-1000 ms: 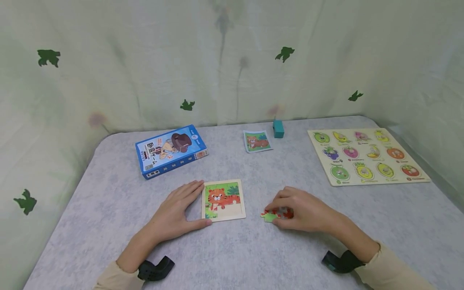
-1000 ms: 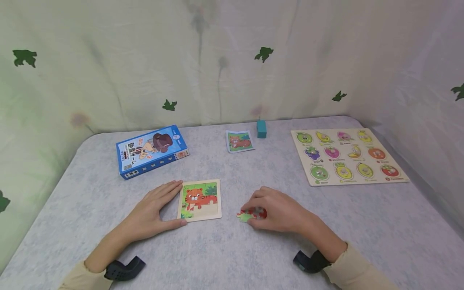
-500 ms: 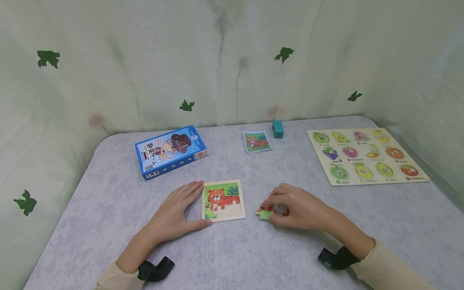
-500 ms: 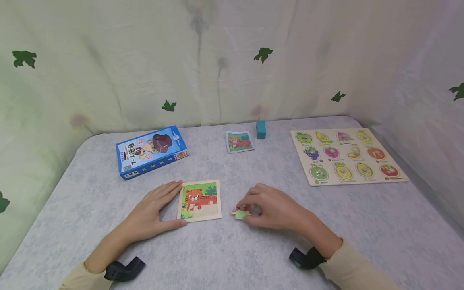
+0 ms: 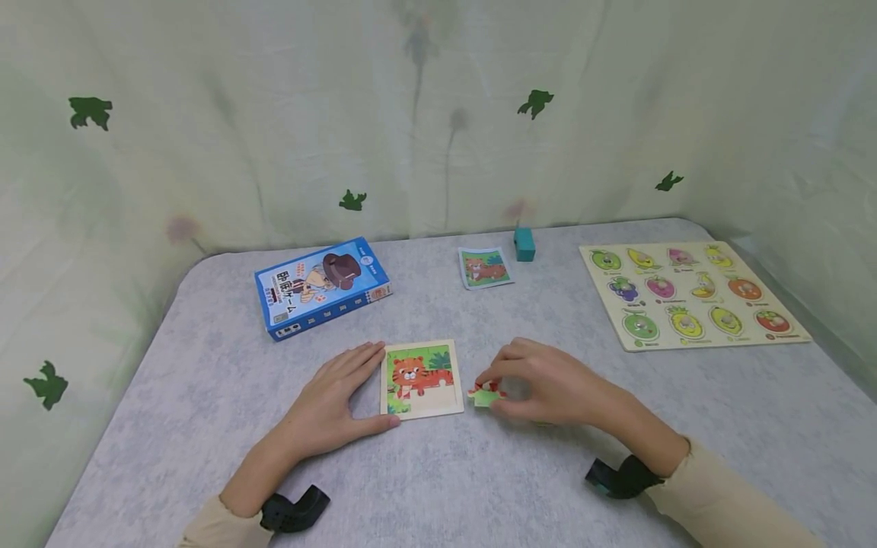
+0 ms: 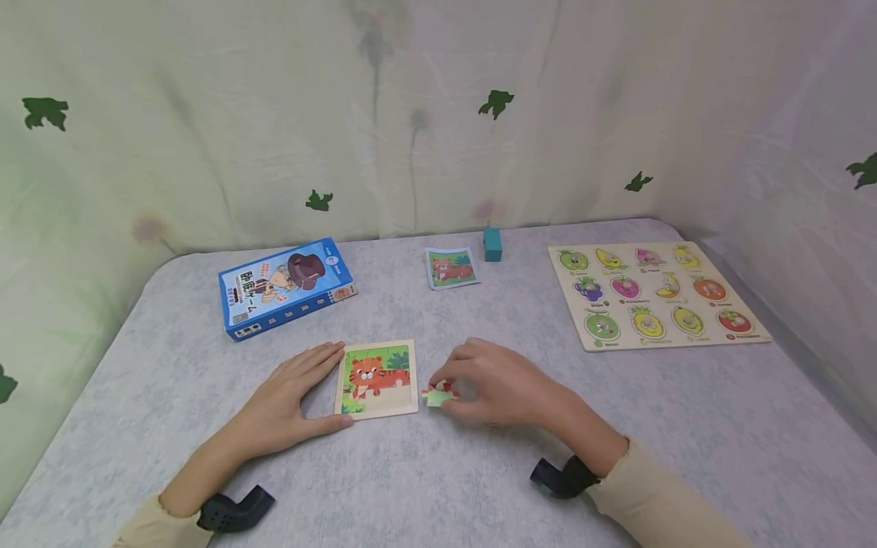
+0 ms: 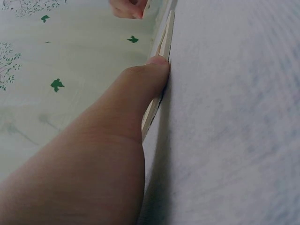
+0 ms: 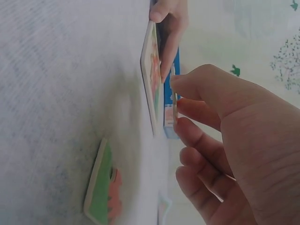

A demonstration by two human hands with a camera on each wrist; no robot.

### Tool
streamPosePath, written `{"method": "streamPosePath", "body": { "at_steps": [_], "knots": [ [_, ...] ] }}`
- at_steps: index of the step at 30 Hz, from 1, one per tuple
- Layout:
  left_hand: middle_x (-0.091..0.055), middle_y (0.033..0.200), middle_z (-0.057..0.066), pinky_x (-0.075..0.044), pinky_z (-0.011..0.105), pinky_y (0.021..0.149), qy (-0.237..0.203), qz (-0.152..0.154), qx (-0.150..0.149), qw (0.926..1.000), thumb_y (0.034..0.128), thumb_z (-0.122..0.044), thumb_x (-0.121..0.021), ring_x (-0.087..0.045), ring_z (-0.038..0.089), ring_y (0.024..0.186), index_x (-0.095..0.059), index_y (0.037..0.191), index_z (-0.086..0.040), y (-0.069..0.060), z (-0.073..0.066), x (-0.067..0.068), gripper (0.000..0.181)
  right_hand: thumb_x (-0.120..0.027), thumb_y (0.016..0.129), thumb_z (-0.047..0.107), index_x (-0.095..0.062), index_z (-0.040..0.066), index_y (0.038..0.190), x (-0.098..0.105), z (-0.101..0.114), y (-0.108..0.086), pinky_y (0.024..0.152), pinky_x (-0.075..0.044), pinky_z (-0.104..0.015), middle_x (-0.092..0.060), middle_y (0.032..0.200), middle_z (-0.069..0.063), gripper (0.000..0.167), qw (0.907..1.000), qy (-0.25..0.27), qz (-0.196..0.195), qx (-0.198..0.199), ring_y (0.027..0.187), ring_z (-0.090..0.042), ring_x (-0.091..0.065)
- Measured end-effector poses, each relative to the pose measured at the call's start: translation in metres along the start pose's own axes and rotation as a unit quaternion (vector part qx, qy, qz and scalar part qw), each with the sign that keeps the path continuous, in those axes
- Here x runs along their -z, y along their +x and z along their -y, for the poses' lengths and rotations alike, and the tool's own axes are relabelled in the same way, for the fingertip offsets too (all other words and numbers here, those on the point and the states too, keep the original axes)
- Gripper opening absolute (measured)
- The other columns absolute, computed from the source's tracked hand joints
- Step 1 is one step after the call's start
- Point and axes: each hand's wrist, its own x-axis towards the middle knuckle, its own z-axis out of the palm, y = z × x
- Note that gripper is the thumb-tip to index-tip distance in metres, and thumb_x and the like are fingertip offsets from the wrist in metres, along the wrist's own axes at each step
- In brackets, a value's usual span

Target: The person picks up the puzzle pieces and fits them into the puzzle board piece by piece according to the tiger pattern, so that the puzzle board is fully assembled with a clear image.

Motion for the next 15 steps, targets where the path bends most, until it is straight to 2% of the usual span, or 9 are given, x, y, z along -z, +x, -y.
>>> {"method": "streamPosePath", "body": {
  "at_steps": [15],
  "knots": [
    [-0.034, 0.167, 0.006, -0.026, 0.061, 0.124, -0.003, 0.002, 0.003, 1.0, 0.0809, -0.072, -0.073, -0.029, 0.033, 0.155, -0.038, 0.16, -0.011, 0.0, 0.0, 0.0, 0.106, -0.078, 0.09, 0.032, -0.078, 0.027, 0.116, -0.001, 0.01, 0.019, 0.084, -0.056, -0.024, -0.069, 0.103, 0.015, 0.026, 1.0, -0.005, 0.002, 0.002, 0.099, -0.004, -0.058]
  ]
}}
